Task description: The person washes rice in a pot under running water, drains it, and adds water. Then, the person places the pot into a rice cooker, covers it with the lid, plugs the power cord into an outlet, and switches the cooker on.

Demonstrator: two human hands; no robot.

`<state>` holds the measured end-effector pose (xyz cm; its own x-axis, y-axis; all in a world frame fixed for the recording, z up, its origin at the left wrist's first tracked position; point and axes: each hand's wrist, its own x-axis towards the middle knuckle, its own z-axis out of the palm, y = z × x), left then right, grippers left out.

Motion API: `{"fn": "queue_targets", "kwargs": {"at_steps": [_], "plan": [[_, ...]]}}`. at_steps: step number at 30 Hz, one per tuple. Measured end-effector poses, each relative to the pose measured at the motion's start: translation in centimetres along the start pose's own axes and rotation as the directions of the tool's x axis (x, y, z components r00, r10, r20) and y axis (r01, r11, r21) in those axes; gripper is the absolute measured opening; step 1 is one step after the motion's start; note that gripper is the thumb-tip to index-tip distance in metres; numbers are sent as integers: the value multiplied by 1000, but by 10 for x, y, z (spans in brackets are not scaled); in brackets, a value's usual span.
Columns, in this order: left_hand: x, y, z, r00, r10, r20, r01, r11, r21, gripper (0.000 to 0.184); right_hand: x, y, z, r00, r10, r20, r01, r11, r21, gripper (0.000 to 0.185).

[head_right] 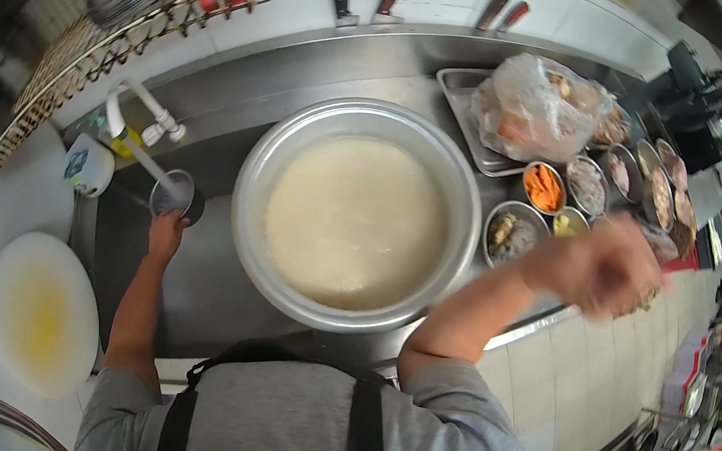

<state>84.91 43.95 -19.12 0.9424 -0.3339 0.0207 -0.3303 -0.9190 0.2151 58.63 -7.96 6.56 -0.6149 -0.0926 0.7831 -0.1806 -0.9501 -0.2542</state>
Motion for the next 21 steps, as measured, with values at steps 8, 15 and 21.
{"fn": "queue_targets", "kwargs": {"at_steps": [8,15,21], "plan": [[3,-1,-6,997,60,-56,-60,998,7,27,113,-2,-21,846,-334,-417,437,881,181,31],[14,-4,-7,993,68,-95,-66,997,25,31,55,15,6,921,-381,-83,384,923,25,25],[16,10,-30,998,50,-48,-50,999,-11,29,-162,-95,16,278,-285,917,-401,833,380,17]]}}
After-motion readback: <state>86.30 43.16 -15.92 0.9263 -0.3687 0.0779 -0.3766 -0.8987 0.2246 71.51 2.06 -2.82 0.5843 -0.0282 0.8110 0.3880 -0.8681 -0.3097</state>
